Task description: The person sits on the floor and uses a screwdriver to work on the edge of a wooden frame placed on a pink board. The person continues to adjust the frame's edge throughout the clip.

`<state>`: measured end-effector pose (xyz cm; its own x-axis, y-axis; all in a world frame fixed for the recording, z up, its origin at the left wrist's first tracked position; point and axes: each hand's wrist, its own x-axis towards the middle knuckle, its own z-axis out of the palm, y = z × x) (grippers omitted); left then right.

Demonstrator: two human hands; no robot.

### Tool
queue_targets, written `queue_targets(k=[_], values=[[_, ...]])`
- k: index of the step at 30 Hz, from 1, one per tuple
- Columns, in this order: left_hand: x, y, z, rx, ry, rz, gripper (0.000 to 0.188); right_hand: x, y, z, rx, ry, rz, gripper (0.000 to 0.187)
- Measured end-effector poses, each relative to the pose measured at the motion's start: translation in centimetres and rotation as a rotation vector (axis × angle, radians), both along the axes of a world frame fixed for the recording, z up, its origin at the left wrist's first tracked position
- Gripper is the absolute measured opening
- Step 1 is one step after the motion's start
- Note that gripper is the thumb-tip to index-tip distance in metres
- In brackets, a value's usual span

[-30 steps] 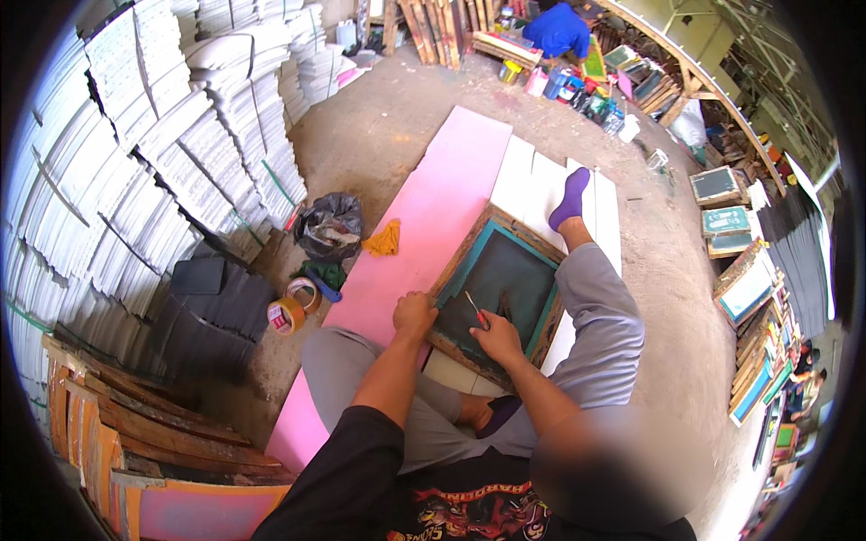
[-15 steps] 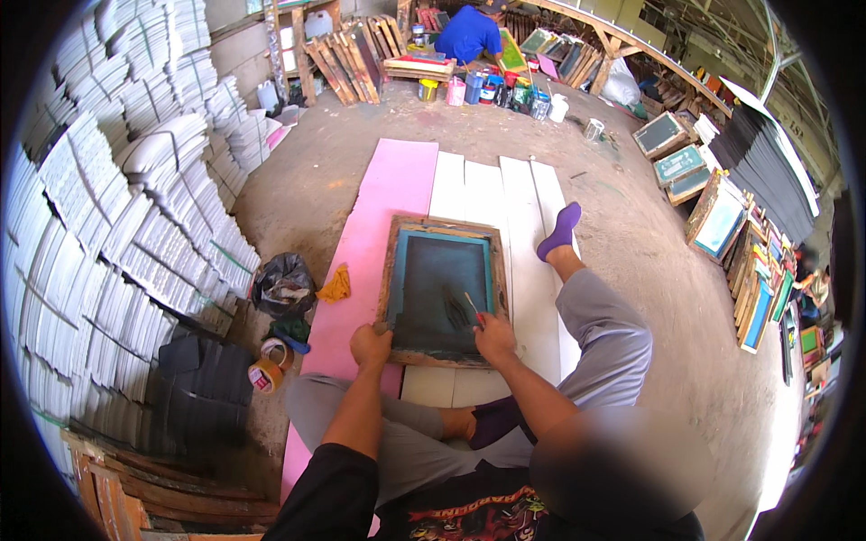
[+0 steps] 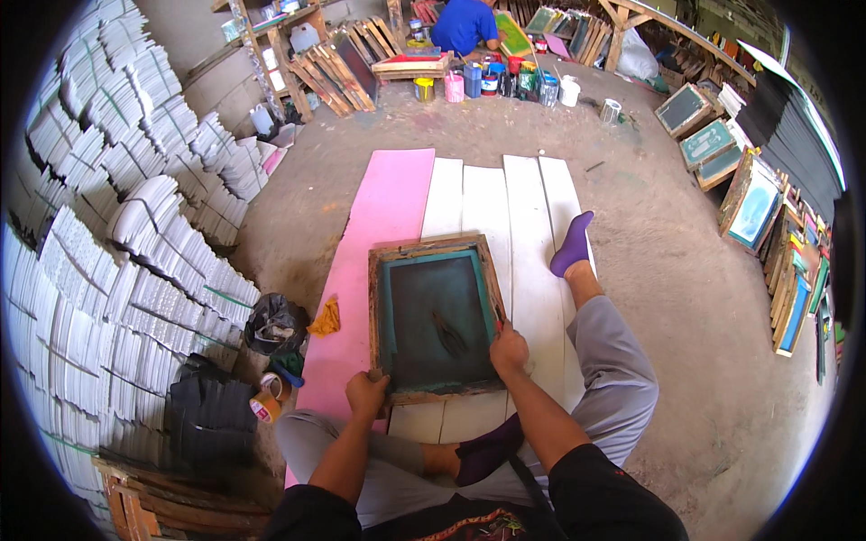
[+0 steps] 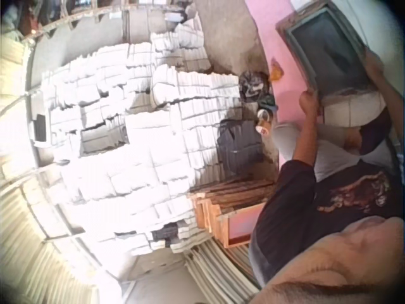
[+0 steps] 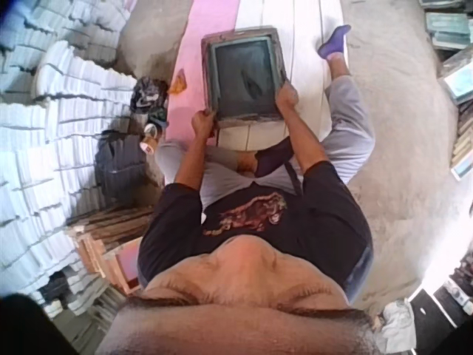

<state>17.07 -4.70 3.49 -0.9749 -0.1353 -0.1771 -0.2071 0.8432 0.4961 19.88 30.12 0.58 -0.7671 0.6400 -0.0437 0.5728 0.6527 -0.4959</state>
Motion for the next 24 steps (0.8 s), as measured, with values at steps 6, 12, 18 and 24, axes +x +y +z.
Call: queue_targets(k=[6, 12, 18, 24], values=[[5.1, 6.1, 0.7, 0.185, -0.137, -0.028, 0.059, -4.5, 7.2, 1.4, 0.086, -0.099, 0.138, 0.033], [5.0, 9.2, -0.9, 0.191, -0.119, -0.330, 0.044, -6.3, 13.3, -0.7, 0.039, 0.244, 0.223, 0.031], [-4.0, 6.0, 1.3, -0.292, 0.358, -1.035, 0.064, -1.3, 7.2, 1.5, 0.242, 0.047, 0.072, 0.036], [-9.4, 6.0, -3.3, -0.327, 0.329, -1.327, 0.068, 2.6, 2.8, 2.2, 0.067, 0.061, -0.164, 0.039]])
